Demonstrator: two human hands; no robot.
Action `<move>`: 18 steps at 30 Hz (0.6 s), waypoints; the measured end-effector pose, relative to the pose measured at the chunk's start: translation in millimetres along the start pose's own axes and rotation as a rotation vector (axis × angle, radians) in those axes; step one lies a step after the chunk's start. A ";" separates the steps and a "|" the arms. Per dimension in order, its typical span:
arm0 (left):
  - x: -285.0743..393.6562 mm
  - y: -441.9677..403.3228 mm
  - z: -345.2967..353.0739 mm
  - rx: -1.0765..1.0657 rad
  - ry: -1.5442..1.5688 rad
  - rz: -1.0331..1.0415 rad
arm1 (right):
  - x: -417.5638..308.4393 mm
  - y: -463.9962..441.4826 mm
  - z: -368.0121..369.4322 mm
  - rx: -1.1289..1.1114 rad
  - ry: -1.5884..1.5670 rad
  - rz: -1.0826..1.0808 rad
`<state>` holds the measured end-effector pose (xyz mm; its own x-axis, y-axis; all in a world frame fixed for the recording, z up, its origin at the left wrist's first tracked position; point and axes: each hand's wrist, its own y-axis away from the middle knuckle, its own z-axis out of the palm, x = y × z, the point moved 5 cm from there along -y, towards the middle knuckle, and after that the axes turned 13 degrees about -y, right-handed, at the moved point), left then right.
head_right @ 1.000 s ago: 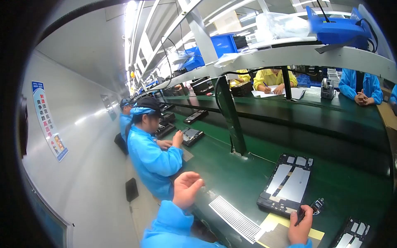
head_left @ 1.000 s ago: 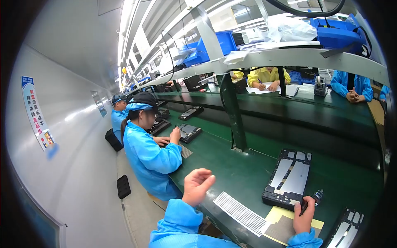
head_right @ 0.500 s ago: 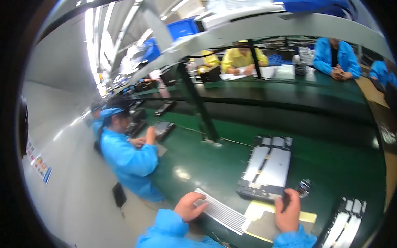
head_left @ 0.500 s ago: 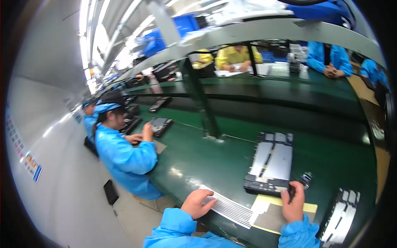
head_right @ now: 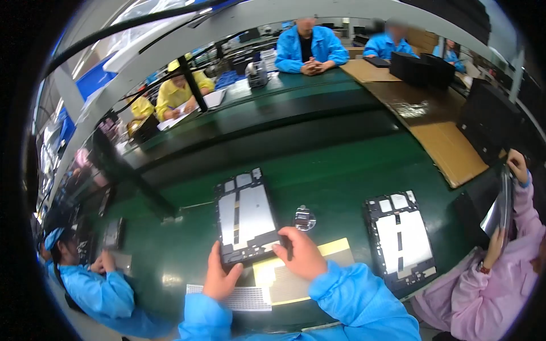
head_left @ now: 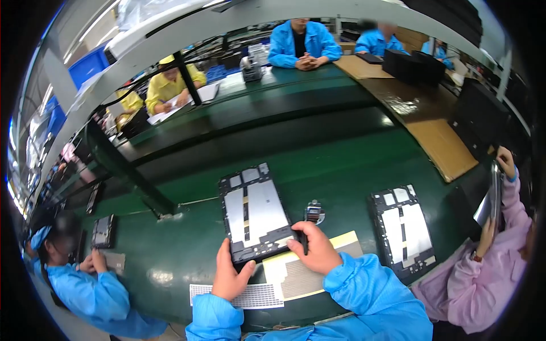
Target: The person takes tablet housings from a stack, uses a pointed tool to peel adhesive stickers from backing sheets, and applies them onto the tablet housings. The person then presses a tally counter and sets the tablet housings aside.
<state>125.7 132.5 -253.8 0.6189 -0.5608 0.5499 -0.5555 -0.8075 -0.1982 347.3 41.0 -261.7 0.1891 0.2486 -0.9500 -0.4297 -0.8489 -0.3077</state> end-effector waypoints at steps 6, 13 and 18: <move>-16.0 4.2 16.9 -0.005 0.348 -0.061 | -5.1 -1.2 0.0 0.002 0.026 -0.040; -35.6 25.9 -26.3 0.263 -0.089 0.008 | -6.3 -1.3 -0.4 0.004 0.007 -0.025; -69.7 66.1 -72.7 0.551 -0.193 -0.323 | -1.8 -1.7 -0.6 -0.013 -0.022 -0.003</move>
<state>5.5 131.5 -246.3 0.8236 -0.2562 0.5060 0.0078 -0.8869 -0.4618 348.2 41.8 -259.4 0.1706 0.2617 -0.9500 -0.4179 -0.8539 -0.3103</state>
